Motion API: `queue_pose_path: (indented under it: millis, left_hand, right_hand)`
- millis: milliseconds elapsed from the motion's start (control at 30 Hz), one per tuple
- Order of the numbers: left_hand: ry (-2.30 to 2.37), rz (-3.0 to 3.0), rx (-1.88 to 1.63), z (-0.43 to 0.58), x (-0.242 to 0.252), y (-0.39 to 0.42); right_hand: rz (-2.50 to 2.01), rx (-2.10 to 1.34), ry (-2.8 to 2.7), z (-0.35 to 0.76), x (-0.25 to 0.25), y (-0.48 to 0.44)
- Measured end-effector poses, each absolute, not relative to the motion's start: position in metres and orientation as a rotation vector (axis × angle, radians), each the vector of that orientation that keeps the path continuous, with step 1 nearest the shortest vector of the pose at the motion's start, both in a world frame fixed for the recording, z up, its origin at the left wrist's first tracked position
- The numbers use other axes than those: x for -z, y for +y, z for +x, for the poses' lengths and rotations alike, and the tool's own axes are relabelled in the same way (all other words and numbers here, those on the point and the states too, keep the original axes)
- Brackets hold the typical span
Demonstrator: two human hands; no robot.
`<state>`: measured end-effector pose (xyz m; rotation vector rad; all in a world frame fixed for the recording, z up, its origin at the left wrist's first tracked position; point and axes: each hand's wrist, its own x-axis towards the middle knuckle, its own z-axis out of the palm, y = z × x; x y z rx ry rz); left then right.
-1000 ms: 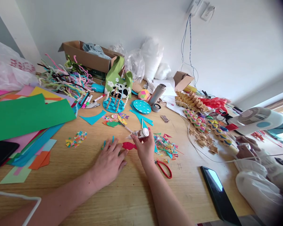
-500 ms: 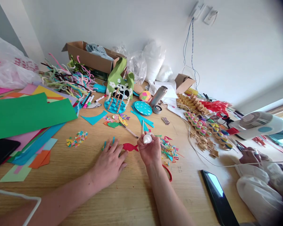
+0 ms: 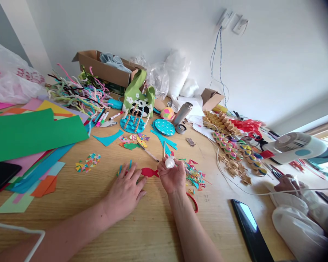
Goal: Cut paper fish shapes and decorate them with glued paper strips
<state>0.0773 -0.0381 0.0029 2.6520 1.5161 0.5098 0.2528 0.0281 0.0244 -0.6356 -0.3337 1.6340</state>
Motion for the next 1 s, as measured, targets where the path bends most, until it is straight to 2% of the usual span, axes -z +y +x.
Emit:
queue_pose_path:
  millis: [333, 800, 1000]
  left_hand:
    - [1.502, 2.689, -0.546, 0.077, -0.003, -0.038]
    - [1.469, 2.673, -0.656, 0.076, -0.007, -0.037]
    - [1.422, 2.574, -1.019, 0.073, -0.020, -0.037]
  right_hand:
    - [-0.657, -1.605, -0.357, 0.251, -0.031, 0.024]
    - [-0.536, -1.846, -0.289, 0.243, -0.033, 0.015]
    - [-0.614, -1.931, -0.340, 0.235, -0.031, 0.011]
